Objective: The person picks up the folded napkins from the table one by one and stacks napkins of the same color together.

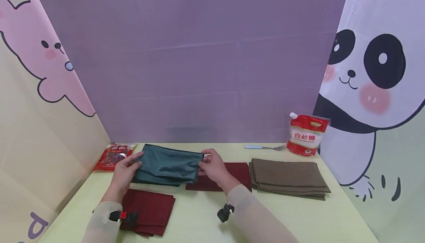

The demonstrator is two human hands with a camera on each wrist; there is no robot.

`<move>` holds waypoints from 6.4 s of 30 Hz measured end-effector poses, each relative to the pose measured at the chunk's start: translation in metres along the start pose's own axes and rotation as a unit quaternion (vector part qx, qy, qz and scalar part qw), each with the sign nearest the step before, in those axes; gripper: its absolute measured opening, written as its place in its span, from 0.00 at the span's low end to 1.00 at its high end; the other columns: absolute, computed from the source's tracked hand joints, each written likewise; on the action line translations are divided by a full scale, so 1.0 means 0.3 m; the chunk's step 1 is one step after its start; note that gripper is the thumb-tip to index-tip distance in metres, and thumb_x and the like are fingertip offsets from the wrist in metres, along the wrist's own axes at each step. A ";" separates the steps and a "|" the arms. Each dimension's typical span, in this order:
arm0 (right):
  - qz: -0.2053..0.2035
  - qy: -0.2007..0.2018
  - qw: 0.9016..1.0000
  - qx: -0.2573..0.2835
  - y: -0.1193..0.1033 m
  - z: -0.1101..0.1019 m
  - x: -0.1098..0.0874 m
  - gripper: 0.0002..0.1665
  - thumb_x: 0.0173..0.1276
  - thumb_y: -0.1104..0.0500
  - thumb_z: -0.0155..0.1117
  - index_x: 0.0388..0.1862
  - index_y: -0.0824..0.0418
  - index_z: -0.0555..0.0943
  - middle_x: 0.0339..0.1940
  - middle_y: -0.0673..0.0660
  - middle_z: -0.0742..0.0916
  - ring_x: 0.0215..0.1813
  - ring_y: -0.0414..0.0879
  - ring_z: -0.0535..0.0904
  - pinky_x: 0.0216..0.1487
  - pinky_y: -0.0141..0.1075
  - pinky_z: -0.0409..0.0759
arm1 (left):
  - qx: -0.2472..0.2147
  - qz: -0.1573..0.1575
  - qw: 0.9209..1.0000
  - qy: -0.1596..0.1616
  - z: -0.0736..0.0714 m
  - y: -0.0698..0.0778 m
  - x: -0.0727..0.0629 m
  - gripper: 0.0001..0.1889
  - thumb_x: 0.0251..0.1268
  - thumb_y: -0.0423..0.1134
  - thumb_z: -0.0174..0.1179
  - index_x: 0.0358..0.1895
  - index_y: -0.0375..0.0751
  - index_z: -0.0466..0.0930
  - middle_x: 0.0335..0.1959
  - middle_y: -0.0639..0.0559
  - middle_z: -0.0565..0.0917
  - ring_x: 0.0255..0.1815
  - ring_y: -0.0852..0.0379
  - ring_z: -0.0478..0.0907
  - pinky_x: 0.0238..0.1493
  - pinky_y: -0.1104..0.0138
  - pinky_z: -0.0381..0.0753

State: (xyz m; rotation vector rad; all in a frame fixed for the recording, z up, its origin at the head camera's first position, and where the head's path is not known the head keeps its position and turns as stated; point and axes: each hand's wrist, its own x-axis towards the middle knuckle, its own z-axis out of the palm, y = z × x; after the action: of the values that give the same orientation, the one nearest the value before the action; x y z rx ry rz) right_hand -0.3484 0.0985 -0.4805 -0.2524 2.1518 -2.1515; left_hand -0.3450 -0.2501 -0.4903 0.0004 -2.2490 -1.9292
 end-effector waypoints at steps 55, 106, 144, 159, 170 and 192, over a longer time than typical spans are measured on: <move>0.012 -0.002 0.999 -0.043 0.046 0.175 0.106 0.29 0.73 0.73 0.63 0.72 0.72 0.70 0.52 0.68 0.81 0.40 0.51 0.87 0.47 0.46 0.89 | -0.014 -0.062 0.998 0.029 -0.098 -0.060 0.015 0.23 0.81 0.30 0.55 0.74 0.44 0.76 0.76 0.40 0.71 0.77 0.42 0.64 0.73 0.55 0.71; 0.022 -0.072 0.988 -0.138 0.045 0.204 0.068 0.40 0.72 0.66 0.66 0.79 0.74 0.62 0.72 0.72 0.74 0.62 0.61 0.82 0.59 0.51 0.83 | 0.117 -0.039 0.991 0.048 -0.139 -0.107 0.013 0.24 0.77 0.30 0.59 0.73 0.30 0.72 0.72 0.27 0.71 0.72 0.32 0.68 0.73 0.43 0.66; 0.012 -0.075 0.978 -0.193 0.057 0.201 0.084 0.36 0.75 0.62 0.66 0.77 0.72 0.66 0.70 0.68 0.77 0.59 0.56 0.83 0.60 0.49 0.83 | 0.131 -0.067 0.989 0.030 -0.125 -0.090 0.016 0.26 0.79 0.39 0.59 0.75 0.33 0.71 0.75 0.30 0.69 0.75 0.33 0.64 0.75 0.41 0.63; -0.001 -0.066 0.977 -0.201 0.058 0.168 0.053 0.36 0.77 0.62 0.65 0.78 0.70 0.66 0.71 0.67 0.78 0.67 0.60 0.78 0.63 0.49 0.81 | 0.101 -0.042 0.992 0.066 -0.117 -0.033 0.001 0.28 0.78 0.38 0.60 0.76 0.34 0.67 0.76 0.33 0.68 0.78 0.35 0.62 0.77 0.44 0.62; -0.018 -0.066 0.980 -0.187 0.065 0.150 0.010 0.33 0.78 0.61 0.65 0.77 0.68 0.68 0.69 0.64 0.79 0.65 0.57 0.79 0.60 0.46 0.83 | 0.127 -0.009 0.991 0.049 -0.116 -0.025 -0.025 0.25 0.79 0.36 0.59 0.73 0.33 0.69 0.73 0.33 0.72 0.76 0.35 0.66 0.77 0.44 0.62; -0.043 -0.099 0.984 -0.140 0.046 0.181 -0.132 0.27 0.75 0.66 0.66 0.70 0.71 0.73 0.61 0.67 0.82 0.58 0.58 0.80 0.50 0.42 0.86 | 0.160 0.038 0.986 0.002 -0.190 -0.073 -0.155 0.26 0.77 0.37 0.63 0.73 0.37 0.70 0.71 0.34 0.75 0.73 0.34 0.70 0.73 0.40 0.66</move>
State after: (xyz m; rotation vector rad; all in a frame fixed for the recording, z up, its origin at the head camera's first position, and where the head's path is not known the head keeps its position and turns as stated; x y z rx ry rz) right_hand -0.3005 0.0520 -0.4967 -0.5634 2.3567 -1.7688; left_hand -0.2940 -0.3040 -0.5098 -0.0386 -2.4901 -1.5097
